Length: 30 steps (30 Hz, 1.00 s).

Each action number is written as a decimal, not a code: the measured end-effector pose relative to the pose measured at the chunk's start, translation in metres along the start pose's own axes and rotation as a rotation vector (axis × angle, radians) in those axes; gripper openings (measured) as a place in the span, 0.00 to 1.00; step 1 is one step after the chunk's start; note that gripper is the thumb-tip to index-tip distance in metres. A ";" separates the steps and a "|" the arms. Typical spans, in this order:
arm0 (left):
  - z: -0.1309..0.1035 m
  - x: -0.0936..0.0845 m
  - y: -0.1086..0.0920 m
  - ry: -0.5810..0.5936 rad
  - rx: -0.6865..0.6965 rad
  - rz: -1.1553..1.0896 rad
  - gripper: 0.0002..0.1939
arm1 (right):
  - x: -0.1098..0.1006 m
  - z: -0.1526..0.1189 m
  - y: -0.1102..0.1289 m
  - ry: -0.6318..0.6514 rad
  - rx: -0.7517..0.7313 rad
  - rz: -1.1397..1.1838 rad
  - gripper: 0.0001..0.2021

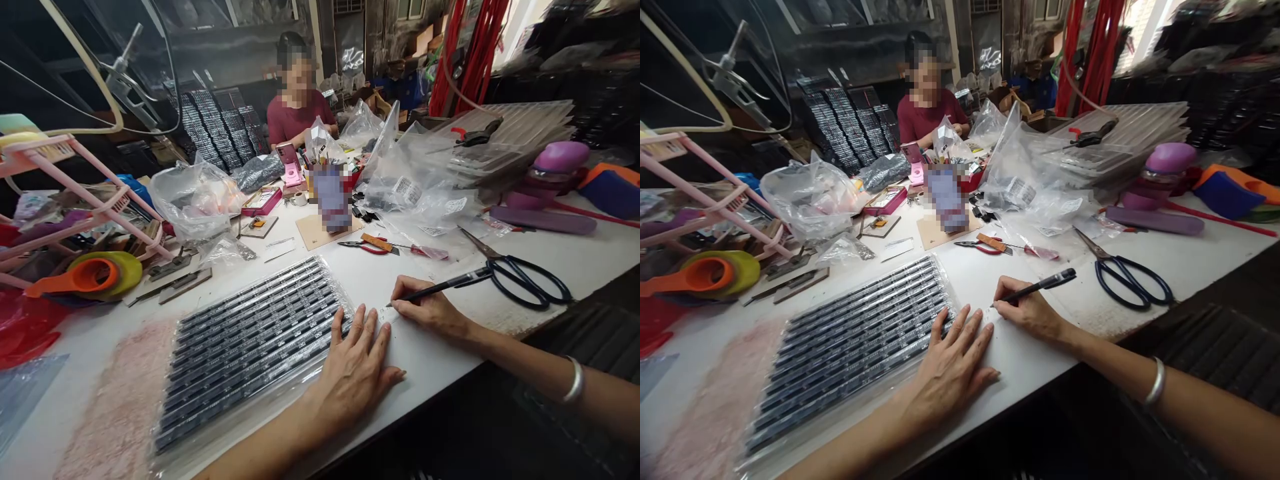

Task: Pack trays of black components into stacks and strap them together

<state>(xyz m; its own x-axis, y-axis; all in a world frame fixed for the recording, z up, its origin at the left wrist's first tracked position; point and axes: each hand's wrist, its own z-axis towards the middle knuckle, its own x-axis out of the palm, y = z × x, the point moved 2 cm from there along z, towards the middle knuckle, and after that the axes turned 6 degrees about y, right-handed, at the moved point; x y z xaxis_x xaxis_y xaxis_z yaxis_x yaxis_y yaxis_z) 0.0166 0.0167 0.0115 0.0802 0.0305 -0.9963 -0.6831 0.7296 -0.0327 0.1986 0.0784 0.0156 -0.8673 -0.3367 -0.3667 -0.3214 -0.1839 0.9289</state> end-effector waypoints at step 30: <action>0.000 0.002 0.001 0.039 0.014 0.002 0.31 | 0.002 -0.005 -0.001 0.040 -0.019 -0.086 0.07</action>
<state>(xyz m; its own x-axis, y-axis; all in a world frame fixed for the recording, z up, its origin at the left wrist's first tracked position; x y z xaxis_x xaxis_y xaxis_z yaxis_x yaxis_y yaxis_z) 0.0165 0.0174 0.0096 0.0505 0.0050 -0.9987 -0.6732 0.7389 -0.0303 0.1994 0.0730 0.0137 -0.8205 -0.3558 -0.4473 -0.3865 -0.2311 0.8928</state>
